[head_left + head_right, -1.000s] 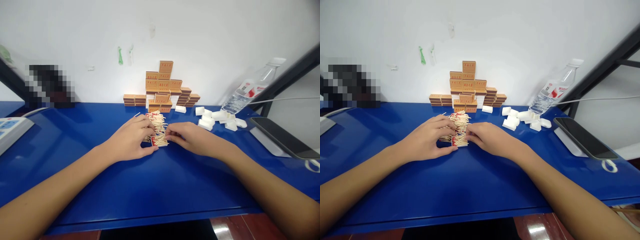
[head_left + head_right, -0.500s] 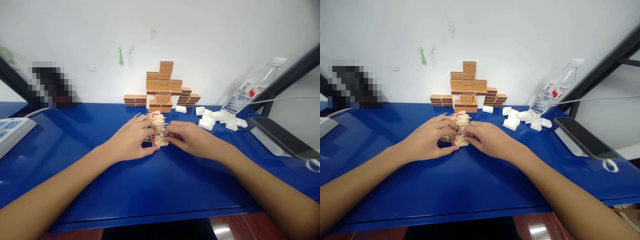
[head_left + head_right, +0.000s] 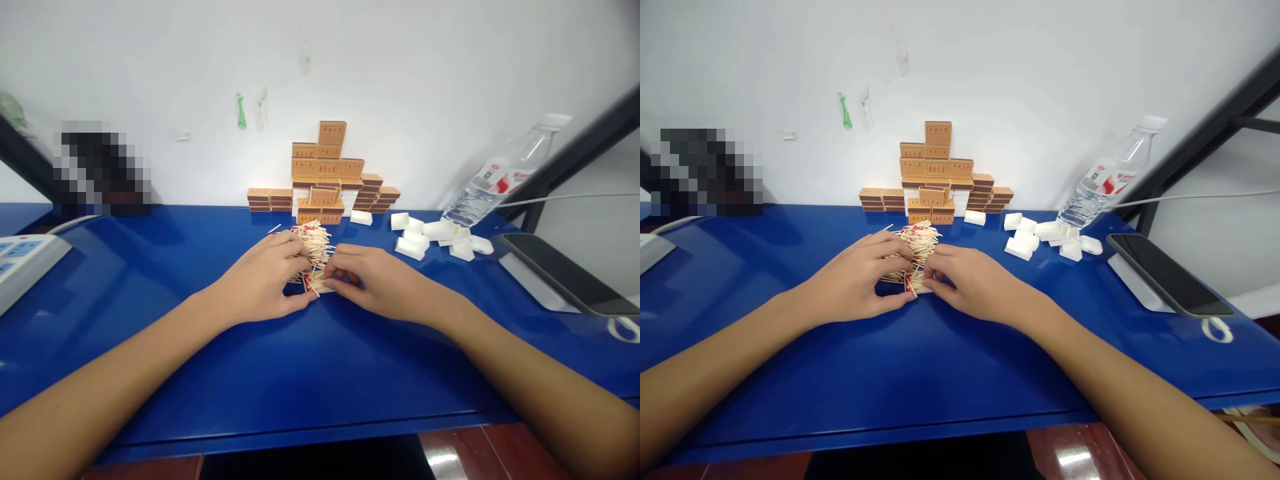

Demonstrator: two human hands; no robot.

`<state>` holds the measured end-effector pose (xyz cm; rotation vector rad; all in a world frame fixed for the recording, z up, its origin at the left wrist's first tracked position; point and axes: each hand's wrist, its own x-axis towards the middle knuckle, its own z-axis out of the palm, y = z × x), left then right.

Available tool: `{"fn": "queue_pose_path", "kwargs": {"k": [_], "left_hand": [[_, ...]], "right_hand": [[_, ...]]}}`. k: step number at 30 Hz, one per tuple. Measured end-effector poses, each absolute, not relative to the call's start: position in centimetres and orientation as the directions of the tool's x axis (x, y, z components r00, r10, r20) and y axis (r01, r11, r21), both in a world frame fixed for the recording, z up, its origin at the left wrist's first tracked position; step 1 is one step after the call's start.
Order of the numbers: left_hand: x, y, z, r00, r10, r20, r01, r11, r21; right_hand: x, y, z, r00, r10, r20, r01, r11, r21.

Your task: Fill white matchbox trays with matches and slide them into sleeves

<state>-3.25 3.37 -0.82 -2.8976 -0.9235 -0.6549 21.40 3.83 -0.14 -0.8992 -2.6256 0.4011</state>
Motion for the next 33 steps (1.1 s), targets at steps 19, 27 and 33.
{"fn": "queue_pose_path", "kwargs": {"k": [19,27,33], "left_hand": [[-3.0,3.3,-0.6,0.738,0.546,0.396,0.555,-0.825,0.104],[-2.9,3.4,-0.7,0.739,0.541,0.402,0.557,-0.826,0.090],[-2.9,3.2,-0.6,0.743,0.548,0.384,0.559,-0.824,0.094]], "right_hand": [[20.9,3.0,-0.6,-0.763,0.603,0.235,0.492,0.776,-0.395],[21.2,3.3,-0.2,-0.744,0.610,0.274,0.511,0.783,-0.356],[21.1,3.5,-0.6,-0.786,0.571,0.239,0.445,0.790,-0.423]]}}
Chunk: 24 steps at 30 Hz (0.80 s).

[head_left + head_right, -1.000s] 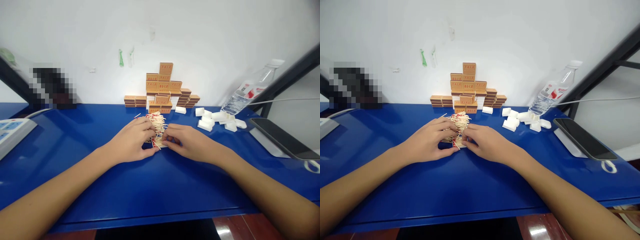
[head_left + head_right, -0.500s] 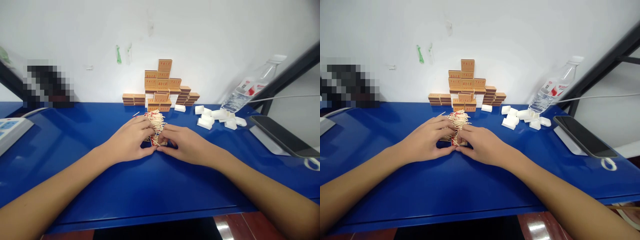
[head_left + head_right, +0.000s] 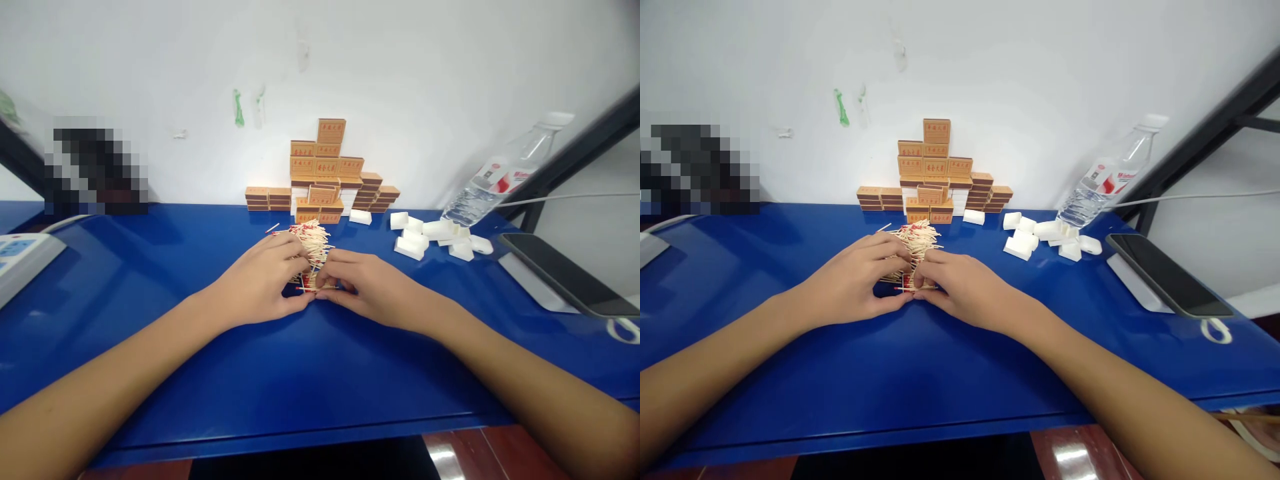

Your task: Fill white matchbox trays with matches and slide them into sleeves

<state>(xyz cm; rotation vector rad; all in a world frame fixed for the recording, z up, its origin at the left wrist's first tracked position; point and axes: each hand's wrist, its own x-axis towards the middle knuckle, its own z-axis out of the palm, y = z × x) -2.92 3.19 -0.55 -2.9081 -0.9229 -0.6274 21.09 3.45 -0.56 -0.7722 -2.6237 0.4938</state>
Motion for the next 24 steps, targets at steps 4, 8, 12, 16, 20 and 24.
{"fn": "queue_pose_path", "kwargs": {"k": [4,8,12,16,20,24], "left_hand": [[-2.9,3.2,-0.5,0.738,0.557,0.381,0.570,-0.817,0.090],[-3.0,3.2,-0.4,0.745,0.556,0.369,0.566,-0.819,0.091],[-3.0,3.0,0.0,0.738,0.571,0.360,0.576,-0.811,0.106],[-3.0,2.8,0.7,0.715,0.595,0.368,0.593,-0.794,0.132],[-2.9,2.7,0.8,0.741,0.569,0.357,0.568,-0.814,0.118],[-2.8,2.7,0.3,0.737,0.579,0.348,0.578,-0.807,0.120]], "right_hand": [[20.9,3.4,-0.6,-0.775,0.575,0.263,0.452,0.794,-0.406],[20.9,3.2,-0.6,-0.770,0.577,0.271,0.450,0.793,-0.410],[20.7,3.0,-0.6,-0.767,0.578,0.278,0.441,0.790,-0.426],[20.5,2.8,-0.7,-0.762,0.593,0.260,0.453,0.775,-0.440],[20.4,2.7,-0.8,-0.752,0.614,0.239,0.466,0.752,-0.467],[20.3,2.8,-0.8,-0.753,0.617,0.229,0.457,0.740,-0.494]]}}
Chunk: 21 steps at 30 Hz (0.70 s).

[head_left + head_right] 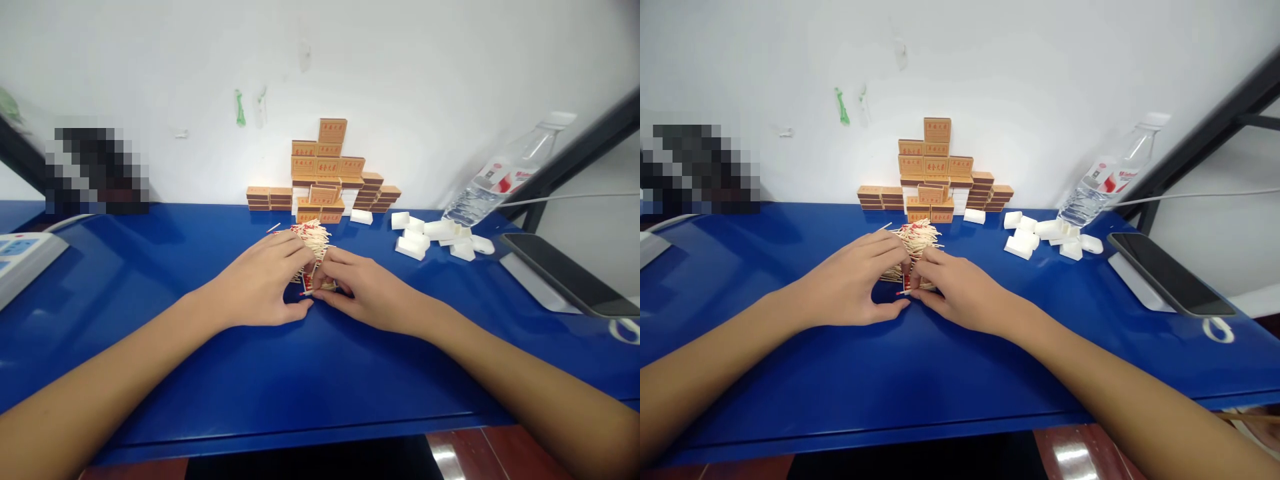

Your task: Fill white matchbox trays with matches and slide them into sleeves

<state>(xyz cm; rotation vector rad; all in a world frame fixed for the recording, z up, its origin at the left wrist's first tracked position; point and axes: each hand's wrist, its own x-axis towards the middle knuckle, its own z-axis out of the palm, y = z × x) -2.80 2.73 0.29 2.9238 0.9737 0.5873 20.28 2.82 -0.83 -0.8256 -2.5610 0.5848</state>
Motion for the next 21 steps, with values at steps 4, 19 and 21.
{"fn": "queue_pose_path", "kwargs": {"k": [4,19,21], "left_hand": [[-2.8,2.7,0.1,0.734,0.582,0.350,0.583,-0.804,0.115],[-3.0,2.9,-0.3,0.733,0.588,0.342,0.605,-0.793,0.069],[-2.9,3.0,-0.3,0.737,0.582,0.344,0.600,-0.797,0.062]], "right_hand": [[20.3,2.8,-0.8,-0.741,0.628,0.238,0.457,0.731,-0.506],[21.6,3.6,0.0,-0.746,0.639,0.188,0.531,0.741,-0.410],[21.6,3.6,0.1,-0.752,0.628,0.199,0.509,0.746,-0.430]]}}
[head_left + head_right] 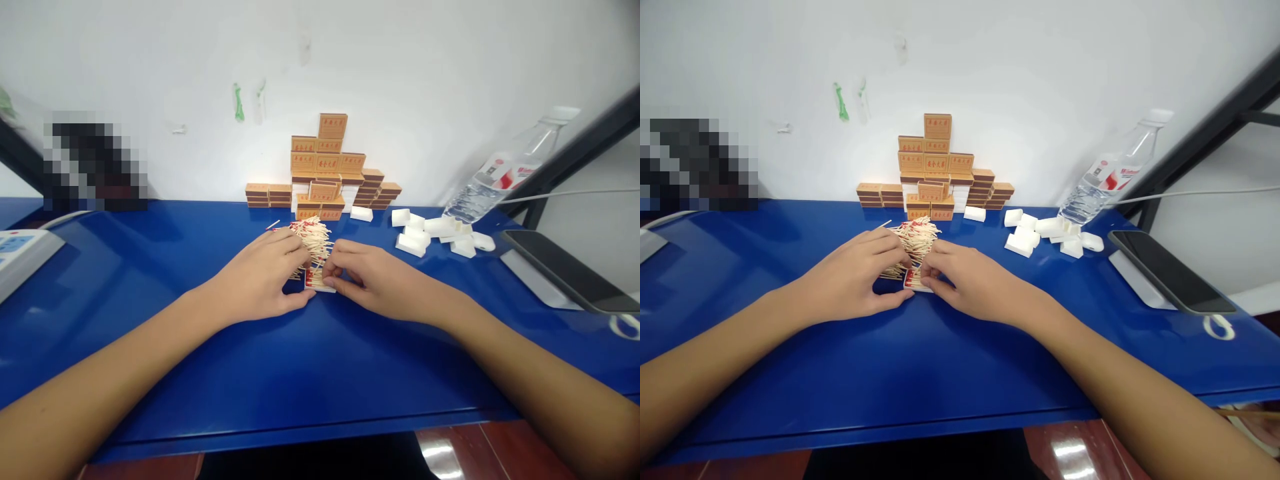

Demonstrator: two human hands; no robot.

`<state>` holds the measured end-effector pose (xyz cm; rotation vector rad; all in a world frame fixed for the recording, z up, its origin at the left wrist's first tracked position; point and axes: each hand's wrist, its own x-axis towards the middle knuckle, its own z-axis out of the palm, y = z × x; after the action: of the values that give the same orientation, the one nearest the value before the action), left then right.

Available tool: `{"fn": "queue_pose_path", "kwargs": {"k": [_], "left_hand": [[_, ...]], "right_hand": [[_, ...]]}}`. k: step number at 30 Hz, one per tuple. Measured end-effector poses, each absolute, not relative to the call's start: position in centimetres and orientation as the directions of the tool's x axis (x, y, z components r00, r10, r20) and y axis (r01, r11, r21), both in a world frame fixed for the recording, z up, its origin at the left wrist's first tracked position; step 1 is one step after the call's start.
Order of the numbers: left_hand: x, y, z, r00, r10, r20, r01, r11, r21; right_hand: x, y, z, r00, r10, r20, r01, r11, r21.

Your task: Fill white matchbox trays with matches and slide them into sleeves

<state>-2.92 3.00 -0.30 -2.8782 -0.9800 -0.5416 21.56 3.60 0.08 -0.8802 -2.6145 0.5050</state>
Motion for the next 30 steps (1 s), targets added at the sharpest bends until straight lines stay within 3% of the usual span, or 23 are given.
{"fn": "queue_pose_path", "kwargs": {"k": [8,17,26,30], "left_hand": [[-3.0,3.1,-0.5,0.726,0.596,0.343,0.614,-0.787,0.067],[-2.8,3.1,-0.7,0.734,0.585,0.343,0.603,-0.795,0.066],[-2.9,3.0,-0.6,0.735,0.589,0.336,0.605,-0.793,0.067],[-2.8,3.1,-0.5,0.732,0.593,0.336,0.609,-0.790,0.068]], "right_hand": [[22.2,3.6,1.2,-0.749,0.642,0.164,0.545,0.738,-0.399],[22.4,4.0,0.8,-0.776,0.621,0.110,0.519,0.728,-0.447],[21.8,3.5,0.3,-0.760,0.638,0.127,0.541,0.728,-0.421],[21.8,3.3,0.6,-0.743,0.640,0.196,0.536,0.745,-0.399]]}}
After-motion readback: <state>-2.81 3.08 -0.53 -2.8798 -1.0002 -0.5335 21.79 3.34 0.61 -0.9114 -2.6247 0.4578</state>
